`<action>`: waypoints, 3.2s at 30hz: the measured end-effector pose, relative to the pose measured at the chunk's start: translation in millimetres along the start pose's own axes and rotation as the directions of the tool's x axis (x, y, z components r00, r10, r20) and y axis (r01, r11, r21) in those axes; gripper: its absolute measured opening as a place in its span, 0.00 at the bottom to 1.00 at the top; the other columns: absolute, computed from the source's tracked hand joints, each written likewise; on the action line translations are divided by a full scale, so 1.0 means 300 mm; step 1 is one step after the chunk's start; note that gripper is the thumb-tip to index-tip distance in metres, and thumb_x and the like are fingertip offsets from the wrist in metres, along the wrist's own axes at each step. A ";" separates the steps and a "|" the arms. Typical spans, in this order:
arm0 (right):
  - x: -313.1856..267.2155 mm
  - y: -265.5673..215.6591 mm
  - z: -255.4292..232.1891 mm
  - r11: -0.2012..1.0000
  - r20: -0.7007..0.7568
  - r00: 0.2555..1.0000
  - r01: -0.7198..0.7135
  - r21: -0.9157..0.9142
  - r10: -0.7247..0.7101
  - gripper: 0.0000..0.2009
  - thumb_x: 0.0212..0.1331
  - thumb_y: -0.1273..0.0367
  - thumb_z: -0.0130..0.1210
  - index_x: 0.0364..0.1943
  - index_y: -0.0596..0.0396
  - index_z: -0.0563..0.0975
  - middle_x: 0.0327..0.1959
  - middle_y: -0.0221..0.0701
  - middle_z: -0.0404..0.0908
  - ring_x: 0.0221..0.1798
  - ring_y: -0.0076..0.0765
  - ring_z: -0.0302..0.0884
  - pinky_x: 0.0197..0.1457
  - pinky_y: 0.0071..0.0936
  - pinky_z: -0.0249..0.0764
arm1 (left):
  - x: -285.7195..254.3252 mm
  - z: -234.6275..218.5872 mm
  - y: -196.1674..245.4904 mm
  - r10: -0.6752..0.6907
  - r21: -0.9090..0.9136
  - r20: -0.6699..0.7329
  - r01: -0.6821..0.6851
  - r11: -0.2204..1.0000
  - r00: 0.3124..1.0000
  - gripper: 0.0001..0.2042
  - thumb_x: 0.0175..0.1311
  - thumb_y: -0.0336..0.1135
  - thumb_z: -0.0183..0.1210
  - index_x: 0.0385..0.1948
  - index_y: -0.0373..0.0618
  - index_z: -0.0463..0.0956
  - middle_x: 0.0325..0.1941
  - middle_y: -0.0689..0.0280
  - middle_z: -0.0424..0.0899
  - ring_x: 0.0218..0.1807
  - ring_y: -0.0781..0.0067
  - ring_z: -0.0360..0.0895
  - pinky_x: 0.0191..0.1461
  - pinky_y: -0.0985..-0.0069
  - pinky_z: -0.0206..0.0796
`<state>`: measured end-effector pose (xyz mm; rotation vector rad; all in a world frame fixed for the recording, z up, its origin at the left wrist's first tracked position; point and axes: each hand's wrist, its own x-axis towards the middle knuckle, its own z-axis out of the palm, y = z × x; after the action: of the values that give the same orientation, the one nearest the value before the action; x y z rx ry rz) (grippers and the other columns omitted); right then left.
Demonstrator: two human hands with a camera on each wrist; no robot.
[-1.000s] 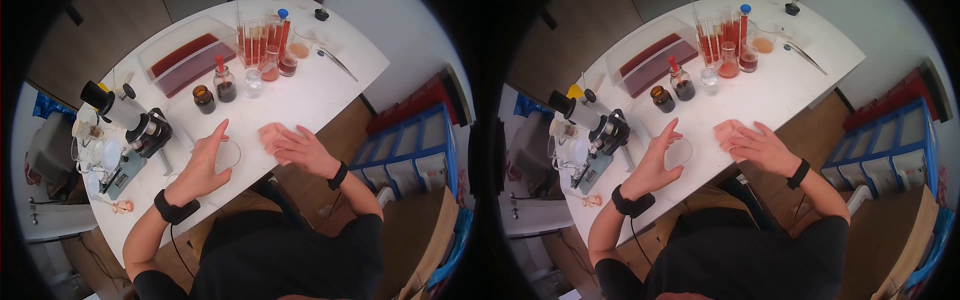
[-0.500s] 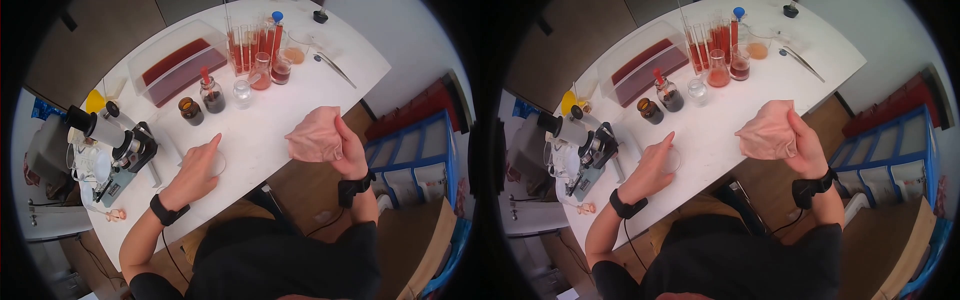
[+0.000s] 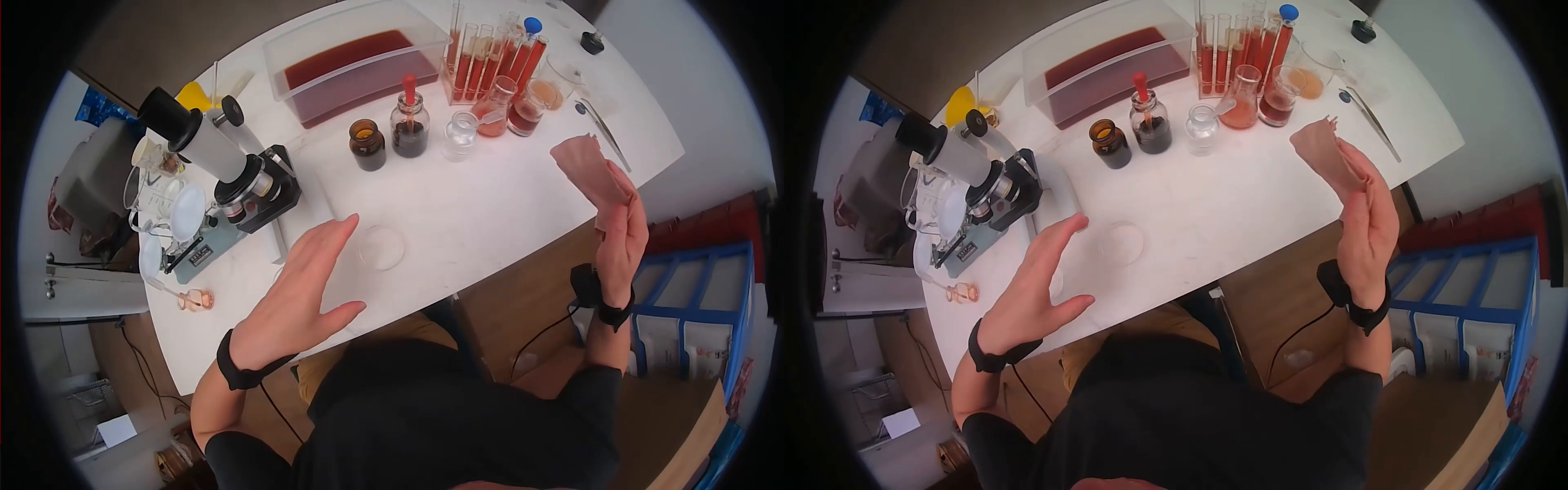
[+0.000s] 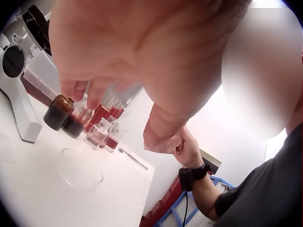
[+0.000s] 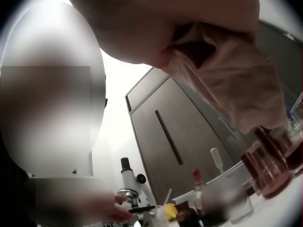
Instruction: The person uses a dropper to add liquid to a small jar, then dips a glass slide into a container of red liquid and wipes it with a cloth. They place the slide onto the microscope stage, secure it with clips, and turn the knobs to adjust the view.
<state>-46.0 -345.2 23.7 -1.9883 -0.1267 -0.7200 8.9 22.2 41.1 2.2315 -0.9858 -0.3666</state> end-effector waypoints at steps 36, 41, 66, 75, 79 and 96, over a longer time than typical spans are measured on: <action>-0.087 -0.201 0.356 0.975 0.570 0.809 0.018 0.220 -0.143 0.15 0.52 0.73 0.59 0.47 0.50 0.78 0.47 0.33 0.70 0.50 0.33 0.65 0.50 0.31 0.69 | 0.034 0.129 -0.008 -0.031 -0.392 -0.138 -0.026 0.920 0.990 0.34 0.40 0.26 0.69 0.54 0.40 0.63 0.48 0.58 0.62 0.41 0.67 0.68 0.46 0.74 0.67; -0.094 -0.241 0.432 0.862 0.630 0.673 0.507 -0.011 -0.388 0.18 0.48 0.69 0.62 0.47 0.46 0.79 0.45 0.38 0.67 0.48 0.44 0.66 0.53 0.37 0.66 | 0.021 0.143 -0.022 0.045 -0.269 -0.165 -0.089 0.959 0.985 0.33 0.39 0.26 0.69 0.51 0.37 0.63 0.51 0.54 0.61 0.48 0.58 0.70 0.50 0.71 0.68; -0.067 -0.153 0.387 0.608 0.965 0.262 -0.769 0.197 0.018 0.14 0.67 0.63 0.47 0.44 0.60 0.76 0.29 0.21 0.72 0.31 0.12 0.66 0.32 0.16 0.65 | 0.018 0.079 -0.023 0.229 -0.123 -0.214 -0.259 0.958 0.950 0.32 0.40 0.18 0.65 0.53 0.41 0.63 0.49 0.57 0.60 0.40 0.64 0.70 0.42 0.75 0.68; -0.074 -0.042 0.221 0.338 0.830 0.503 -0.845 0.414 0.241 0.18 0.67 0.60 0.47 0.47 0.62 0.73 0.40 0.28 0.78 0.41 0.19 0.74 0.46 0.19 0.70 | 0.019 0.058 -0.046 0.170 -0.272 -0.244 -0.235 0.933 0.955 0.34 0.40 0.20 0.67 0.54 0.44 0.64 0.51 0.60 0.60 0.41 0.70 0.69 0.43 0.78 0.68; -0.079 -0.002 0.163 0.241 0.736 0.573 -0.819 0.520 0.361 0.19 0.66 0.59 0.48 0.51 0.63 0.71 0.44 0.31 0.77 0.44 0.23 0.75 0.50 0.22 0.71 | 0.053 0.101 -0.080 0.064 -0.160 -0.124 -0.083 0.984 0.990 0.34 0.41 0.24 0.66 0.55 0.44 0.62 0.52 0.58 0.62 0.49 0.64 0.68 0.51 0.73 0.65; 0.008 0.012 0.085 0.901 0.153 0.988 0.082 -0.427 -0.017 0.14 0.55 0.72 0.56 0.47 0.49 0.79 0.25 0.31 0.72 0.29 0.32 0.72 0.31 0.27 0.68 | 0.091 0.200 -0.156 0.103 0.120 -0.055 -0.096 0.988 0.993 0.34 0.45 0.24 0.60 0.59 0.34 0.56 0.60 0.47 0.61 0.62 0.46 0.59 0.66 0.63 0.54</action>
<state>-31.8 -326.4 13.3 -2.4743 -0.1115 -0.6754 23.8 -2.2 -34.5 2.2727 -1.1071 -0.1995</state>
